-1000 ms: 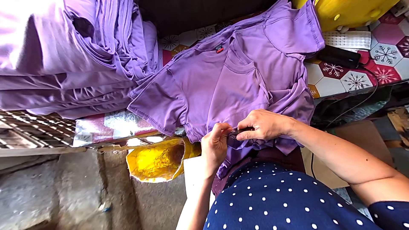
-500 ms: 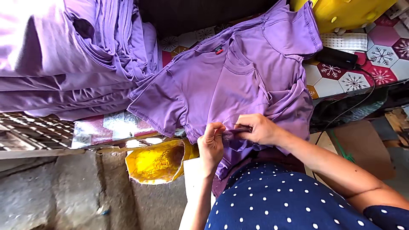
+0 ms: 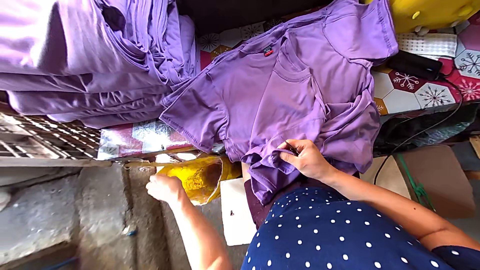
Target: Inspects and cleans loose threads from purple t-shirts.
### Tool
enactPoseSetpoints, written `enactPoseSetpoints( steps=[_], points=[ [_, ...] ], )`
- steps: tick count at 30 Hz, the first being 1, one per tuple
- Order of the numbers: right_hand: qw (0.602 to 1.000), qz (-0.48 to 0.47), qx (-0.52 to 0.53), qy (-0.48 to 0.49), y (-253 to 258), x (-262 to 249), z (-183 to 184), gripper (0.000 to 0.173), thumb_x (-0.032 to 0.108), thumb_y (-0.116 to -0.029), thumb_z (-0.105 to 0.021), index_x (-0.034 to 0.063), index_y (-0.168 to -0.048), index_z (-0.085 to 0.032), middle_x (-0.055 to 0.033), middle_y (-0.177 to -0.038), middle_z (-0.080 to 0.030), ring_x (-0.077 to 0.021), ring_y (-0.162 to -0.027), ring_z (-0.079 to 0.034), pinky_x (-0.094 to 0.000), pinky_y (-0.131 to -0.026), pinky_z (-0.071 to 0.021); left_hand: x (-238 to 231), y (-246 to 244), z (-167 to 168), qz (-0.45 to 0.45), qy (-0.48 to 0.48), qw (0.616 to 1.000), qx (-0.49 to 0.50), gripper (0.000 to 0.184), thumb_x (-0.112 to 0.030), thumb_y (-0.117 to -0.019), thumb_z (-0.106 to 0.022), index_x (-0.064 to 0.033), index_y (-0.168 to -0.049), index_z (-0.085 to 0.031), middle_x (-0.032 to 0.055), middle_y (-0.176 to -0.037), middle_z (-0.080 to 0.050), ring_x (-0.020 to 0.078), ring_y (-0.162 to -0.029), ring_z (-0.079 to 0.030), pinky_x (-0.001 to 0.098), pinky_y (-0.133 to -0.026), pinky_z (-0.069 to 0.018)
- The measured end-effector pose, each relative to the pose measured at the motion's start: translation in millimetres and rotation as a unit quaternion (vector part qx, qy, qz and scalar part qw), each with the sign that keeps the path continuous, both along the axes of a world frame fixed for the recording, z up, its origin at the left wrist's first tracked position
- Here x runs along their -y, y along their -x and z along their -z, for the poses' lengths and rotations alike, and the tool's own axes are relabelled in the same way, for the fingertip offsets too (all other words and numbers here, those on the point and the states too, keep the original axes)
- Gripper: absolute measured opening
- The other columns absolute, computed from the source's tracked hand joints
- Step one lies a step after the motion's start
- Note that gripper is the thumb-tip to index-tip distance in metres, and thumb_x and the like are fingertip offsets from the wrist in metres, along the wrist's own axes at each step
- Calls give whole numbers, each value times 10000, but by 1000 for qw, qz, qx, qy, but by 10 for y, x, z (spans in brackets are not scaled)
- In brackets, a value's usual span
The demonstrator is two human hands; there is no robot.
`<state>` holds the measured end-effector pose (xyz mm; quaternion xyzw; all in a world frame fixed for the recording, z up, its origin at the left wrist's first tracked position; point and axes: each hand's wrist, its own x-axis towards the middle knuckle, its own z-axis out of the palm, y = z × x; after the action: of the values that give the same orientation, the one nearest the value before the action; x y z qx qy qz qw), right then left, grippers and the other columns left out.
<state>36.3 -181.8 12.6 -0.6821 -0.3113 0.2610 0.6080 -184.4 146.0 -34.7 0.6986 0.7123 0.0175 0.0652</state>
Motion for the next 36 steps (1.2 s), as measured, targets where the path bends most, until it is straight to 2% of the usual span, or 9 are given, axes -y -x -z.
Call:
enactPoseSetpoints(
  steps=[2,3,5,7,13,17,22,31,36],
  points=[
    [999,10,-25,31,-14,-55,-23,78,91,-914,-662,59,-901,-731,62,-729,-649,61,-646,-557,-146,-619,-473,250,21,-74,51,-8,997,64,507,-80,-952,-615,114,-1408,-506,402,-1535,-327,560,-1412,-359,624,-1124,-350],
    [999,10,-34,40,-20,-79,-42,82,94,-918,-659,59,-908,-733,61,-731,-650,58,-648,-559,-148,-623,-474,481,-36,-164,141,-21,976,167,445,-77,-960,-637,154,-1333,-558,429,-1451,-415,572,-1358,-416,635,-1119,-350],
    [998,1,-48,49,-35,-113,-77,84,99,-926,-660,60,-909,-732,62,-725,-642,52,-642,-554,-156,-622,-470,975,-322,-283,285,41,891,352,331,-140,-1006,-599,109,-1219,-644,263,-1252,-650,306,-1178,-636,435,-1022,-503],
    [997,-19,-50,52,-59,-127,-125,77,100,-928,-660,62,-902,-722,66,-716,-628,49,-630,-541,-159,-614,-466,1425,-657,-330,348,182,768,507,330,-182,-977,-612,61,-1199,-641,88,-1143,-710,91,-1046,-674,287,-929,-550],
    [994,-103,-16,38,-407,20,-368,20,47,-895,-717,65,-886,-714,78,-698,-617,55,-597,-513,-139,-571,-442,1644,-989,-552,353,406,591,601,68,-53,-876,-734,-117,-861,-752,-85,-829,-693,10,-789,-648,208,-761,-560],
    [997,-32,40,54,-604,51,-261,71,69,-902,-753,73,-851,-704,53,-650,-592,15,-535,-481,-168,-509,-409,1655,-984,-678,341,434,590,589,147,-75,-940,-662,-112,-829,-751,-88,-797,-652,10,-779,-610,206,-760,-533],
    [958,91,272,-1,-400,51,-225,147,111,-934,-704,15,-1027,-766,-78,-1007,-671,-75,-843,-639,-206,-736,-553,1773,-1073,-760,304,424,621,585,212,-28,-966,-587,-92,-820,-728,-57,-780,-659,23,-751,-622,214,-742,-544],
    [956,-4,277,-98,-73,77,-243,120,86,-927,-701,-18,-876,-731,-76,-841,-672,-49,-719,-610,-171,-637,-519,1861,-1131,-848,286,397,643,589,225,-46,-975,-582,-98,-814,-732,-41,-749,-680,22,-699,-630,197,-675,-539],
    [935,-31,349,44,-215,171,-211,523,520,-1029,-506,43,-902,-680,-41,-708,-606,-133,-579,-571,-317,-494,-440,1842,-1141,-842,266,404,640,597,300,-34,-994,-521,-98,-767,-706,-34,-741,-677,40,-714,-636,228,-717,-551]
  ],
)
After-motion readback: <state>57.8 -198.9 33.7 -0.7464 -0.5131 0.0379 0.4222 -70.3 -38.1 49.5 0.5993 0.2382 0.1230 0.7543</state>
